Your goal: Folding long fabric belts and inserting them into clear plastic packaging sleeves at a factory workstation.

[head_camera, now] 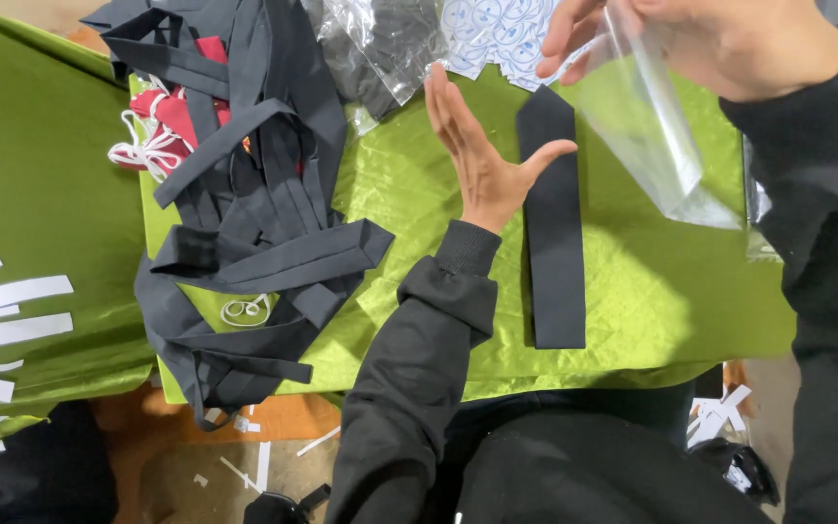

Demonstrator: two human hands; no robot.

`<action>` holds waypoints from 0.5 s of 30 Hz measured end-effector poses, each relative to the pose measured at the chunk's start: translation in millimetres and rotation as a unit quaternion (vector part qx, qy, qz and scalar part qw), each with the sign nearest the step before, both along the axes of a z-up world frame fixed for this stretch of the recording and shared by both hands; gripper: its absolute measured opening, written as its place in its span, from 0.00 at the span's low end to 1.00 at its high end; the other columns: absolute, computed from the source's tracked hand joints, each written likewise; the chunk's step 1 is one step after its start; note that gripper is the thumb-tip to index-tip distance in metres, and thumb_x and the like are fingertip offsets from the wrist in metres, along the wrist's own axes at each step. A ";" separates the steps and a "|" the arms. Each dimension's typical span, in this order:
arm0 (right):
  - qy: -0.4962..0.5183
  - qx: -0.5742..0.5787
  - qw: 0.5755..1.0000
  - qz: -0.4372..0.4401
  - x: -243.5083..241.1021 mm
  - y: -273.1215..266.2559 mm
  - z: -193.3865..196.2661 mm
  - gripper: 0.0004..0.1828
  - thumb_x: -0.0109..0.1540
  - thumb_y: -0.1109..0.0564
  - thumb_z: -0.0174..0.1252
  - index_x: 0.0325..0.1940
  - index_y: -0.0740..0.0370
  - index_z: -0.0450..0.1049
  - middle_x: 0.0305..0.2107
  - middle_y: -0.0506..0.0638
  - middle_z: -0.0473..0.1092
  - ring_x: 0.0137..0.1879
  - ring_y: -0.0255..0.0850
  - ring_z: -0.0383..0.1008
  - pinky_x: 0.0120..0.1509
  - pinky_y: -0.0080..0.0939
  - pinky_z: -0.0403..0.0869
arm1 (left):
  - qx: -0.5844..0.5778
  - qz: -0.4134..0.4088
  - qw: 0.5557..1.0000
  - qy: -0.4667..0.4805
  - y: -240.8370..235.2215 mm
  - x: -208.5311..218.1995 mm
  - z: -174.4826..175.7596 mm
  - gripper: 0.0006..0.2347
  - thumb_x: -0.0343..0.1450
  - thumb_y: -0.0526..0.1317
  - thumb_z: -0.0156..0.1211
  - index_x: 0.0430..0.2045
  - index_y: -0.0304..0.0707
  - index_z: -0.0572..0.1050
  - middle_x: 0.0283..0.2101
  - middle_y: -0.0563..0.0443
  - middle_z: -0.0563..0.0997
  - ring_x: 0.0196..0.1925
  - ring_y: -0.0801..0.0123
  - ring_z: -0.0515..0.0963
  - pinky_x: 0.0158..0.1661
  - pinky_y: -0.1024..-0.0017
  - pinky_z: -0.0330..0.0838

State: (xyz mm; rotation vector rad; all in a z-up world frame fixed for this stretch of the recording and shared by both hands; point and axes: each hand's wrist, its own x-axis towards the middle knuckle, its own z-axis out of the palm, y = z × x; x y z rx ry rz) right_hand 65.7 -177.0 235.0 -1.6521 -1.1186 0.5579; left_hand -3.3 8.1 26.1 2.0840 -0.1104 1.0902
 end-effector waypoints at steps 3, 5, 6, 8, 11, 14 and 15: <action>0.164 0.024 0.986 -0.014 -0.1 6.0 -15.8 0.31 0.72 0.30 0.40 0.62 0.57 0.66 0.59 0.54 0.69 0.68 0.51 0.76 0.75 0.54 0.79 | -0.050 -0.100 0.993 0.040 -1.9 -3.7 2.9 0.61 0.61 0.62 0.80 0.81 0.49 0.35 0.85 0.54 0.42 0.90 0.60 0.39 0.88 0.45 0.49; 0.326 0.089 0.937 -0.093 -3.0 11.8 -27.8 0.33 0.69 0.31 0.45 0.54 0.65 0.69 0.54 0.58 0.70 0.58 0.50 0.77 0.68 0.60 0.78 | -0.156 -0.227 0.961 0.028 -2.5 -3.9 5.5 0.62 0.57 0.58 0.82 0.81 0.51 0.37 0.84 0.48 0.50 0.88 0.57 0.53 0.88 0.51 0.52; 0.325 0.089 0.937 -0.093 1.3 10.8 -39.3 0.33 0.69 0.31 0.45 0.54 0.65 0.69 0.54 0.58 0.70 0.58 0.50 0.77 0.68 0.60 0.78 | -0.156 -0.227 0.961 0.027 -2.5 -2.0 1.3 0.62 0.57 0.58 0.82 0.81 0.51 0.37 0.84 0.48 0.50 0.88 0.57 0.53 0.88 0.51 0.52; 0.407 0.185 0.892 -0.069 8.5 7.7 -63.3 0.23 0.70 0.40 0.57 0.56 0.61 0.72 0.57 0.61 0.71 0.63 0.59 0.77 0.69 0.55 0.79 | -0.305 -0.355 0.876 0.118 -3.4 0.1 -7.5 0.54 0.59 0.55 0.82 0.79 0.52 0.50 0.81 0.55 0.59 0.81 0.62 0.66 0.83 0.54 0.62; 0.423 0.149 0.879 -0.164 12.3 17.2 -73.2 0.22 0.72 0.44 0.47 0.52 0.65 0.73 0.54 0.54 0.74 0.59 0.48 0.79 0.71 0.49 0.77 | -0.438 -0.503 0.715 0.208 6.6 -2.2 8.8 0.26 0.69 0.43 0.77 0.60 0.35 0.74 0.42 0.42 0.89 0.49 0.62 0.87 0.54 0.67 0.80; 0.328 0.103 0.916 -0.209 29.8 12.6 -104.8 0.12 0.74 0.48 0.49 0.49 0.58 0.70 0.52 0.52 0.74 0.57 0.45 0.81 0.66 0.44 0.80 | -0.438 -0.455 0.740 0.231 12.2 -3.5 12.2 0.10 0.73 0.36 0.70 0.47 0.36 0.81 0.30 0.53 0.85 0.28 0.74 0.79 0.37 0.76 0.80; 0.328 0.103 0.916 -0.209 36.0 5.3 -114.6 0.12 0.74 0.48 0.49 0.49 0.58 0.70 0.52 0.52 0.74 0.57 0.45 0.81 0.66 0.44 0.80 | -0.439 -0.455 0.740 0.231 15.9 -0.2 8.8 0.10 0.73 0.36 0.70 0.47 0.36 0.81 0.30 0.53 0.85 0.28 0.74 0.79 0.37 0.76 0.80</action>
